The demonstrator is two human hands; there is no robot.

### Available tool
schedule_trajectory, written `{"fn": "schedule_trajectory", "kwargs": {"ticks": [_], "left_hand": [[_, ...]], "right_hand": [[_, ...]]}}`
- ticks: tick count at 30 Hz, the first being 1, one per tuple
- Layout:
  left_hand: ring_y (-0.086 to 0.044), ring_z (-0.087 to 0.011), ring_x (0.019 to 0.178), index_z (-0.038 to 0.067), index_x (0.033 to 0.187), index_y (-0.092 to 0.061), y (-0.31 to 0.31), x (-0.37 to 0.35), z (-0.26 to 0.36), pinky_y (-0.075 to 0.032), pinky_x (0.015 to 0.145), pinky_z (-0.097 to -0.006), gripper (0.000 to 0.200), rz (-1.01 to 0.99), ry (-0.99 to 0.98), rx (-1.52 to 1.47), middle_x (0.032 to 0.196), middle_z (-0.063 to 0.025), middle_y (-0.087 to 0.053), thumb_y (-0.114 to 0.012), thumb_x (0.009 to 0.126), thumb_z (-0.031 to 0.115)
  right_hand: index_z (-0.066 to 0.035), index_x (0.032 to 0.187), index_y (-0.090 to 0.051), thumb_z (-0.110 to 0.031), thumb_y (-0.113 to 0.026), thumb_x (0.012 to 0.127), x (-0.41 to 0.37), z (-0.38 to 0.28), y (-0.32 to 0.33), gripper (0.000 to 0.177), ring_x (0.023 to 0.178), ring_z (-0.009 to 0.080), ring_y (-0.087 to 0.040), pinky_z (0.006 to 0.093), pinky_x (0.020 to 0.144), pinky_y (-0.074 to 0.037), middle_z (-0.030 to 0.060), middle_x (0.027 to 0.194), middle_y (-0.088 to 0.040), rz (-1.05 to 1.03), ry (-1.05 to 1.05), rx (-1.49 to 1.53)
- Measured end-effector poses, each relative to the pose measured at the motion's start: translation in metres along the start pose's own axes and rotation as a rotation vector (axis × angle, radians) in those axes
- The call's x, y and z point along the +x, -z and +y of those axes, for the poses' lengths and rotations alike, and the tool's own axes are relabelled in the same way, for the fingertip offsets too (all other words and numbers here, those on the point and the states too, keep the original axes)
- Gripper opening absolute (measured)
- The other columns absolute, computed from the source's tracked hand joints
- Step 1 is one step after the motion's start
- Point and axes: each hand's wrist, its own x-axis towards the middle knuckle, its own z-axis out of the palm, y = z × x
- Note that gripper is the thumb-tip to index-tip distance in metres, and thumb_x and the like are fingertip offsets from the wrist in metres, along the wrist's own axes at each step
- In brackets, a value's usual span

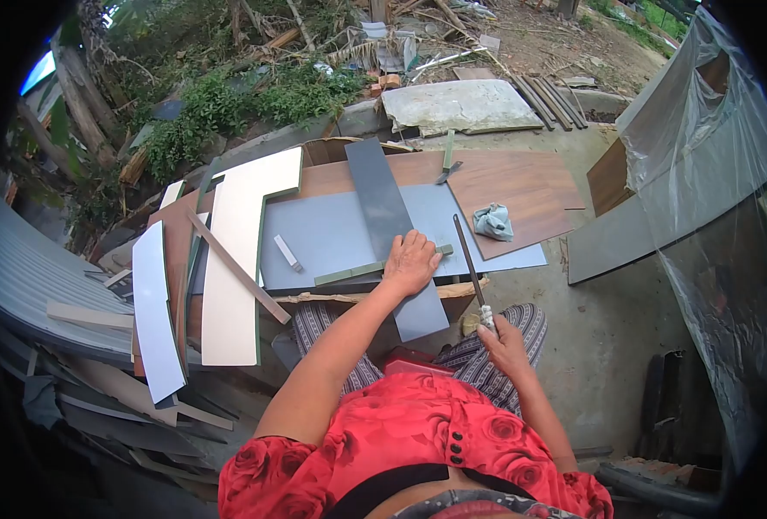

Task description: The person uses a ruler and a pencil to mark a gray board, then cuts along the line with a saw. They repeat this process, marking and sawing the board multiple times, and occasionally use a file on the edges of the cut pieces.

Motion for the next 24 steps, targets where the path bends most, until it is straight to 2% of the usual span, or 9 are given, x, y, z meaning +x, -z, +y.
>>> {"fn": "schedule_trajectory", "kwargs": {"ticks": [4,5,7,8,15,21,24], "left_hand": [[-0.046,-0.0248,0.101,0.006,0.086,-0.057,0.003,0.001,0.003,-0.035,0.086,-0.0387,0.022,-0.014,-0.008,-0.027,0.094,-0.0092,-0.053,-0.058,0.082,0.027],[-0.046,-0.0248,0.101,0.006,0.086,-0.057,0.001,0.002,0.005,-0.035,0.086,-0.0387,0.022,-0.026,-0.024,-0.048,0.094,-0.0092,-0.053,-0.058,0.082,0.027],[-0.045,-0.0253,0.105,0.005,0.088,-0.059,-0.002,0.002,0.002,-0.034,0.09,-0.043,0.024,-0.08,0.031,-0.057,0.097,-0.0093,-0.054,-0.056,0.084,0.029],[-0.045,-0.0254,0.107,0.006,0.089,-0.059,-0.006,0.001,0.0,-0.033,0.092,-0.0439,0.024,-0.053,0.017,-0.048,0.097,-0.0089,-0.054,-0.057,0.083,0.029],[-0.045,-0.0252,0.107,0.007,0.09,-0.059,-0.006,0.001,0.0,-0.032,0.094,-0.0444,0.023,-0.058,0.029,-0.065,0.097,-0.0082,-0.055,-0.058,0.083,0.028],[-0.046,-0.0248,0.103,0.007,0.088,-0.06,-0.003,0.0,-0.003,-0.034,0.09,-0.0423,0.02,-0.005,0.004,-0.055,0.094,-0.008,-0.055,-0.059,0.08,0.026],[-0.047,-0.0247,0.101,0.007,0.087,-0.059,-0.005,0.0,-0.001,-0.035,0.088,-0.0415,0.02,0.018,-0.018,-0.043,0.093,-0.0076,-0.054,-0.06,0.079,0.025]], "right_hand": [[-0.003,0.091,-0.054,-0.031,-0.055,0.088,0.012,-0.027,0.0,0.028,0.064,0.0345,-0.058,0.0407,0.059,-0.043,0.0161,0.067,-0.058,0.04,-0.012,0.003],[-0.003,0.091,-0.054,-0.031,-0.055,0.088,0.013,-0.027,0.0,0.028,0.064,0.0345,-0.058,0.0407,0.059,-0.043,0.0161,0.067,-0.058,0.055,-0.036,0.0],[-0.004,0.092,-0.053,-0.034,-0.053,0.089,0.019,-0.027,-0.003,0.03,0.068,0.0391,-0.059,0.0452,0.06,-0.043,0.0185,0.068,-0.058,0.088,0.077,-0.194],[-0.005,0.093,-0.053,-0.035,-0.051,0.09,0.021,-0.029,-0.003,0.031,0.07,0.0412,-0.058,0.0484,0.061,-0.043,0.0201,0.069,-0.058,0.064,0.055,-0.245],[-0.004,0.091,-0.052,-0.036,-0.05,0.09,0.038,-0.033,-0.019,0.032,0.07,0.0422,-0.058,0.0507,0.062,-0.043,0.0221,0.068,-0.059,0.023,0.098,-0.352],[-0.003,0.09,-0.052,-0.035,-0.049,0.09,0.046,-0.033,-0.03,0.031,0.068,0.0435,-0.058,0.0525,0.061,-0.043,0.0228,0.067,-0.059,0.006,0.076,-0.379],[-0.004,0.088,-0.052,-0.036,-0.049,0.09,0.044,-0.032,-0.03,0.032,0.068,0.0422,-0.058,0.0504,0.06,-0.042,0.0215,0.065,-0.058,0.027,0.068,-0.417]]}}
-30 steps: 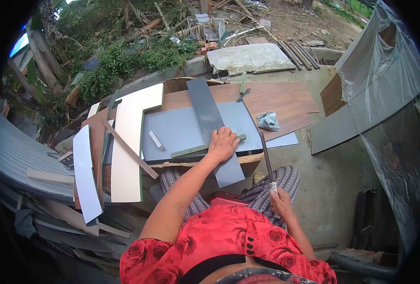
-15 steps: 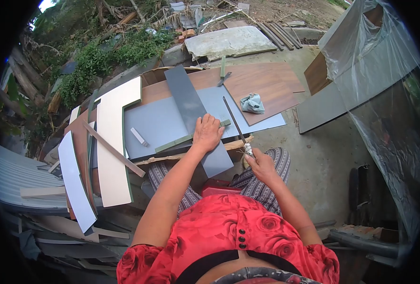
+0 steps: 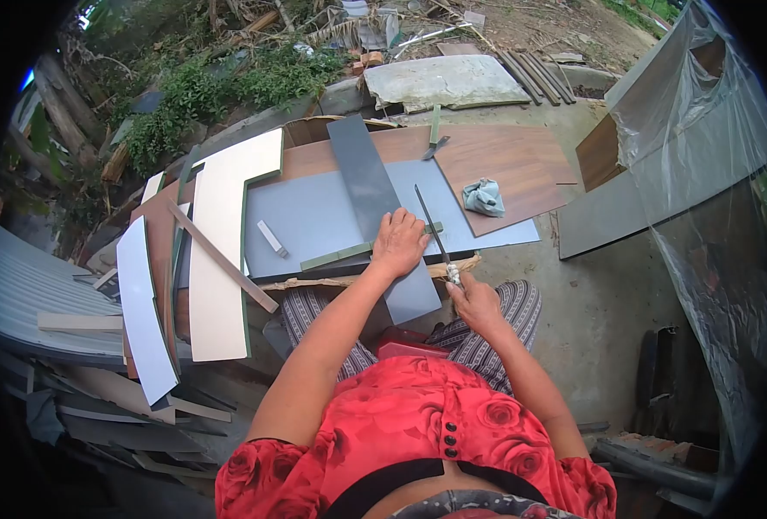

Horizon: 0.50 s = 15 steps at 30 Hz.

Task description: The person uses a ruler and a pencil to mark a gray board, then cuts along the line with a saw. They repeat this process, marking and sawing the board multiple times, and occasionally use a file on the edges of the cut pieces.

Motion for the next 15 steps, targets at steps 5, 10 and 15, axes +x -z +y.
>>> {"fn": "schedule_trajectory", "kwargs": {"ticks": [5,10,15], "left_hand": [[-0.047,-0.0245,0.099,0.007,0.087,-0.059,0.002,0.001,0.001,-0.035,0.088,-0.0395,0.018,0.025,0.014,-0.028,0.092,-0.0074,-0.055,-0.062,0.077,0.022],[-0.048,-0.0253,0.102,0.006,0.09,-0.059,0.006,-0.001,0.001,-0.036,0.09,-0.0389,0.02,0.001,0.028,-0.067,0.091,-0.0079,-0.057,-0.064,0.076,0.019],[-0.048,-0.0251,0.101,0.006,0.089,-0.06,0.001,0.001,-0.002,-0.036,0.09,-0.0383,0.019,-0.017,0.055,-0.082,0.091,-0.008,-0.058,-0.063,0.077,0.02]], "right_hand": [[-0.002,0.089,-0.05,-0.033,-0.05,0.09,0.001,-0.002,-0.006,0.03,0.067,0.0437,-0.059,0.0535,0.062,-0.044,0.0238,0.065,-0.059,0.025,0.04,-0.105],[-0.002,0.088,-0.05,-0.031,-0.05,0.09,0.001,-0.006,-0.008,0.03,0.066,0.0438,-0.06,0.0537,0.061,-0.044,0.0235,0.065,-0.06,0.004,0.038,-0.138],[-0.001,0.087,-0.048,-0.03,-0.05,0.09,-0.046,-0.003,0.007,0.029,0.064,0.0447,-0.059,0.0536,0.06,-0.044,0.0246,0.065,-0.059,-0.079,-0.02,-0.166]]}}
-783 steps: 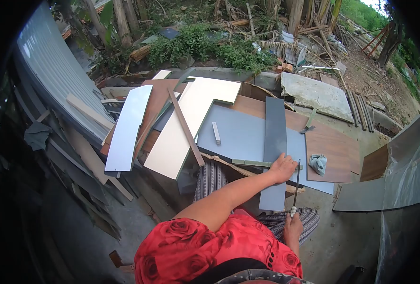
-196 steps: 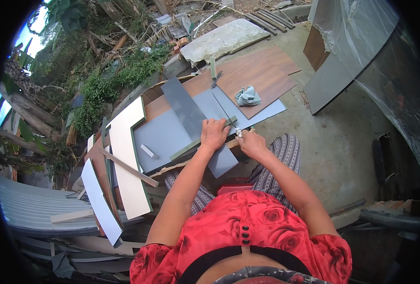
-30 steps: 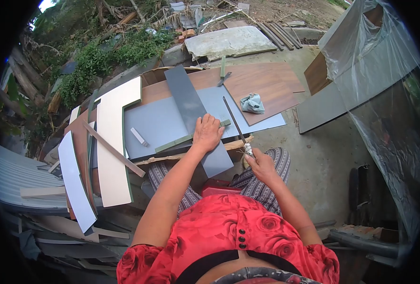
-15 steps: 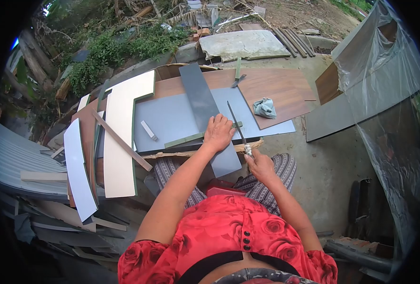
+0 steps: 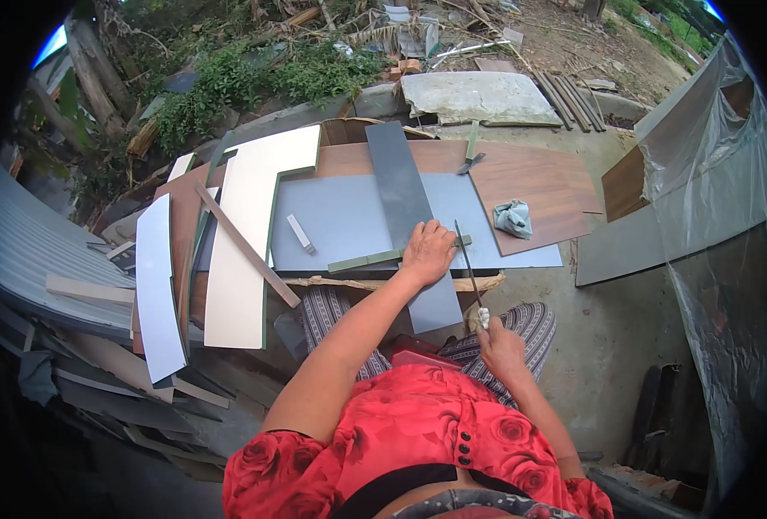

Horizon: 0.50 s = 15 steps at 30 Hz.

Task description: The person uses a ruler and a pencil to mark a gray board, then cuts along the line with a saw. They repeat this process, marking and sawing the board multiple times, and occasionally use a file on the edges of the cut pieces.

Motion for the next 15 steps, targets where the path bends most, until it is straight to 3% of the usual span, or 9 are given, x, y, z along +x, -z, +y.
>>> {"fn": "schedule_trajectory", "kwargs": {"ticks": [6,15], "left_hand": [[-0.048,-0.0243,0.098,0.006,0.088,-0.059,-0.003,-0.002,-0.002,-0.036,0.089,-0.0397,0.017,0.013,0.021,-0.004,0.089,-0.0074,-0.057,-0.062,0.077,0.019],[-0.049,-0.0233,0.094,0.008,0.081,-0.059,-0.005,-0.003,-0.003,-0.037,0.084,-0.037,0.014,0.111,-0.009,-0.022,0.084,-0.0063,-0.057,-0.064,0.073,0.019]], "right_hand": [[-0.003,0.085,-0.045,-0.028,-0.051,0.09,-0.028,0.016,-0.007,0.026,0.066,0.0451,-0.057,0.0528,0.059,-0.041,0.0247,0.065,-0.057,-0.018,-0.049,0.009],[-0.001,0.086,-0.051,-0.033,-0.047,0.091,0.093,-0.016,-0.01,0.033,0.072,0.0461,-0.058,0.0543,0.065,-0.042,0.0267,0.073,-0.06,0.102,0.05,-0.026]]}}
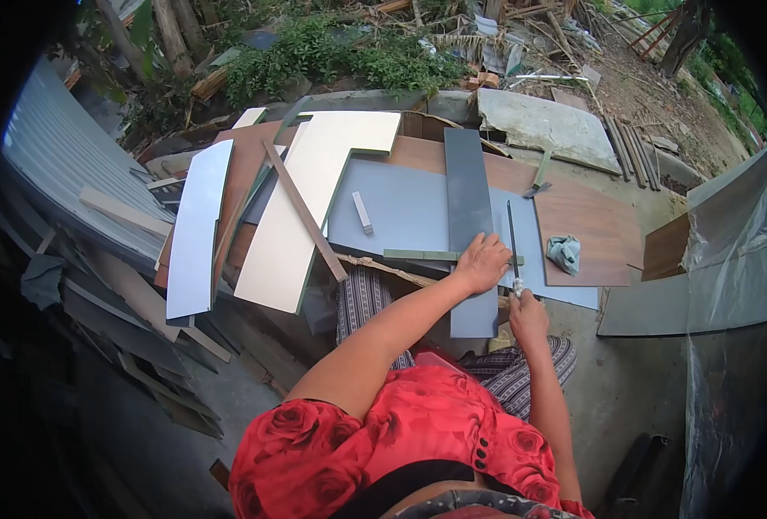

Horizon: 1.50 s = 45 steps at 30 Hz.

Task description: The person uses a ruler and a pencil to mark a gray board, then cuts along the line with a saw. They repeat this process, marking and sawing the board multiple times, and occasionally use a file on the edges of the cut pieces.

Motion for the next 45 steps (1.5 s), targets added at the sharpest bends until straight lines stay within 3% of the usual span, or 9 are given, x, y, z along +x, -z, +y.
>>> {"fn": "schedule_trajectory", "kwargs": {"ticks": [10,19,30,39,45], "left_hand": [[-0.049,-0.0229,0.097,0.008,0.083,-0.061,-0.005,-0.002,-0.002,-0.036,0.09,-0.039,0.015,-0.007,0.017,-0.02,0.085,-0.0063,-0.057,-0.064,0.075,0.021],[-0.049,-0.0233,0.1,0.008,0.086,-0.062,-0.002,-0.001,0.0,-0.035,0.095,-0.0417,0.016,-0.052,0.061,-0.041,0.089,-0.0062,-0.057,-0.063,0.076,0.021],[-0.049,-0.0237,0.1,0.008,0.085,-0.061,-0.004,-0.001,-0.001,-0.035,0.096,-0.043,0.017,-0.064,0.054,-0.023,0.089,-0.007,-0.057,-0.064,0.075,0.021],[-0.05,-0.0244,0.098,0.007,0.085,-0.061,-0.001,-0.001,0.0,-0.036,0.095,-0.0428,0.017,-0.05,0.051,-0.041,0.088,-0.0073,-0.058,-0.064,0.074,0.02],[-0.05,-0.024,0.098,0.007,0.085,-0.061,-0.002,-0.001,0.0,-0.037,0.093,-0.0421,0.017,-0.029,0.046,-0.024,0.088,-0.0069,-0.058,-0.064,0.074,0.02]], "right_hand": [[-0.002,0.085,-0.049,-0.03,-0.049,0.091,-0.117,0.02,0.012,0.028,0.072,0.0455,-0.057,0.0524,0.062,-0.042,0.0249,0.072,-0.059,-0.113,-0.138,0.046],[-0.001,0.089,-0.051,-0.031,-0.047,0.091,0.007,-0.005,-0.006,0.03,0.074,0.0455,-0.058,0.0538,0.066,-0.042,0.0253,0.075,-0.061,-0.005,-0.013,-0.032],[-0.001,0.086,-0.048,-0.028,-0.049,0.09,-0.116,0.018,0.009,0.027,0.071,0.0475,-0.057,0.0542,0.063,-0.041,0.0265,0.07,-0.058,-0.099,-0.132,0.042],[-0.002,0.087,-0.051,-0.033,-0.046,0.091,0.004,-0.002,-0.007,0.032,0.076,0.0453,-0.058,0.0532,0.067,-0.042,0.0255,0.076,-0.061,-0.002,-0.022,-0.022],[-0.002,0.084,-0.049,-0.032,-0.046,0.091,-0.054,0.005,0.0,0.031,0.071,0.0461,-0.058,0.0536,0.063,-0.042,0.0246,0.071,-0.06,-0.05,-0.071,0.011]]}}
